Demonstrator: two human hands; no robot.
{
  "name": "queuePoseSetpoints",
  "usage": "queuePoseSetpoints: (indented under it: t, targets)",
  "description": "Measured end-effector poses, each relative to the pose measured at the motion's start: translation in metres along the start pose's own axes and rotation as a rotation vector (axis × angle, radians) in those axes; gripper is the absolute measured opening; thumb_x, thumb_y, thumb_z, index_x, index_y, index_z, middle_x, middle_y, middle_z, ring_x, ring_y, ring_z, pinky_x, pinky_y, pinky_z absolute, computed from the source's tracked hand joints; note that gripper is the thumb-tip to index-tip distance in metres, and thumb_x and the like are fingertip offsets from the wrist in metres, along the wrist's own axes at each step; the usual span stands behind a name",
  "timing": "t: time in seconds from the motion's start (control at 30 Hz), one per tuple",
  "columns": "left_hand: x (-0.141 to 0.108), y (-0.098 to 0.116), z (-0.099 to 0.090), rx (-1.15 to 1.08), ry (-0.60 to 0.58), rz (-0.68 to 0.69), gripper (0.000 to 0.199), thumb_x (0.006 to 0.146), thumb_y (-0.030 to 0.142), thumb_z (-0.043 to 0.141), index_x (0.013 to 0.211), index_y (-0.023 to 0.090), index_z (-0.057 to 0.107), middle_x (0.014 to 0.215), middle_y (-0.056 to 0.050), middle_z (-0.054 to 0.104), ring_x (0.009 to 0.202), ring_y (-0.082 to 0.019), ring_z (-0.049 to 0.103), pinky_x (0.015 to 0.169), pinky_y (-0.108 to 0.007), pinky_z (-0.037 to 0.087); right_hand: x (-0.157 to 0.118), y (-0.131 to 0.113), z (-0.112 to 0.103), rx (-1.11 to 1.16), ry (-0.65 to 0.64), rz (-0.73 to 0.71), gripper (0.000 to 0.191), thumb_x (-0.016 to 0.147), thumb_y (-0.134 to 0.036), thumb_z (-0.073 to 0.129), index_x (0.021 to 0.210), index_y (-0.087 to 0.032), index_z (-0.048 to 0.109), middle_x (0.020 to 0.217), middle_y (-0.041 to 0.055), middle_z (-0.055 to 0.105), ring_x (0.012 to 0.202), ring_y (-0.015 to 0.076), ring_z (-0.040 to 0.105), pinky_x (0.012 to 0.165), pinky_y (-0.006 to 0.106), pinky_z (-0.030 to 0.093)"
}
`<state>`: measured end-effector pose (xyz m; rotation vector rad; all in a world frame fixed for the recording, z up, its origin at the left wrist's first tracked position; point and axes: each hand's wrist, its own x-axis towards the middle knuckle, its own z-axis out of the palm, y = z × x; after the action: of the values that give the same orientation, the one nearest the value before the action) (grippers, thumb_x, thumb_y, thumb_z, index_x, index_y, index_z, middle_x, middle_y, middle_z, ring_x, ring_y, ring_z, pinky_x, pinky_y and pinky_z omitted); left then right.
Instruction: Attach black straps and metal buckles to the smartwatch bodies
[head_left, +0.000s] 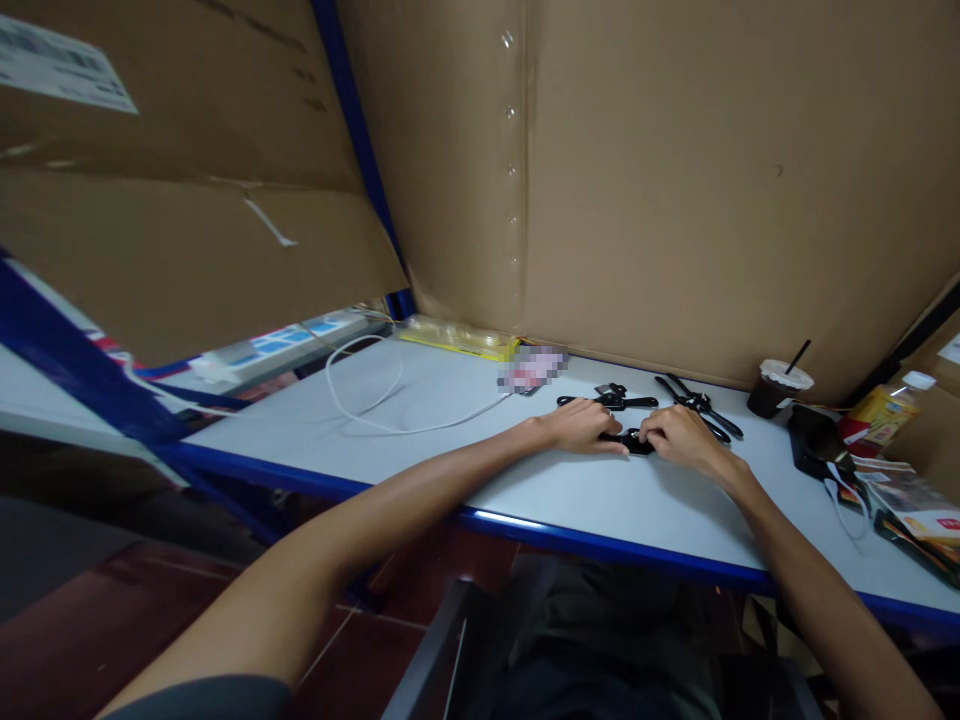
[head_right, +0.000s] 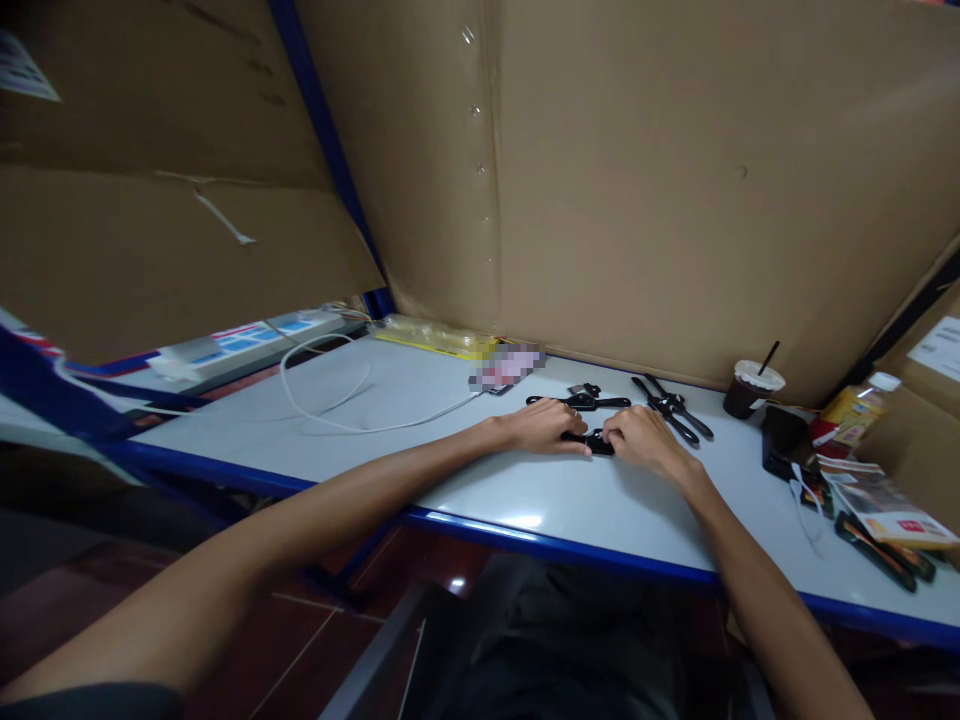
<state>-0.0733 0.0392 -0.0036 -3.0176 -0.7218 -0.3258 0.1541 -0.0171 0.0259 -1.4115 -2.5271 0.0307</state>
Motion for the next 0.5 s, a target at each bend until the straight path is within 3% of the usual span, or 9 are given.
queuePoseSetpoints:
  t: [0.17, 0.37, 0.5]
  targets:
    - [0.0002, -0.0016, 0.0022, -0.017, 0.026, 0.015, 0.055, 0.101, 0.064, 0.049, 0.079, 0.018, 0.068, 0.065, -0.003, 0.065, 0.055, -0.015, 0.055, 0.055, -0.029, 0.023, -0.0009, -0.0002, -0.0004, -0.06, 0.024, 0.044, 0.037, 0.084, -0.008, 0.051, 0.091, -0.022, 0.084, 0.092, 0.009, 0.081, 0.079, 0.0222, 0.07, 0.072, 0.032, 0.042]
    - [-0.0006, -0.002, 0.0016, 0.01, 0.005, 0.002, 0.053, 0.1, 0.064, 0.051, 0.081, 0.019, 0.069, 0.07, -0.004, 0.068, 0.058, -0.016, 0.057, 0.056, -0.028, 0.024, -0.0005, -0.0022, 0.0008, 0.022, 0.034, 0.039, 0.036, 0.084, -0.011, 0.053, 0.097, -0.025, 0.083, 0.095, 0.007, 0.081, 0.082, 0.0205, 0.07, 0.074, 0.031, 0.043]
    - [-0.0002, -0.0019, 0.0015, 0.027, -0.002, 0.003, 0.052, 0.1, 0.064, 0.051, 0.083, 0.019, 0.07, 0.071, -0.005, 0.07, 0.059, -0.017, 0.059, 0.056, -0.028, 0.024, 0.0002, -0.0042, 0.0, 0.034, 0.012, 0.057, 0.024, 0.089, -0.021, 0.059, 0.095, -0.024, 0.082, 0.081, 0.0049, 0.076, 0.069, 0.0176, 0.063, 0.066, 0.029, 0.037]
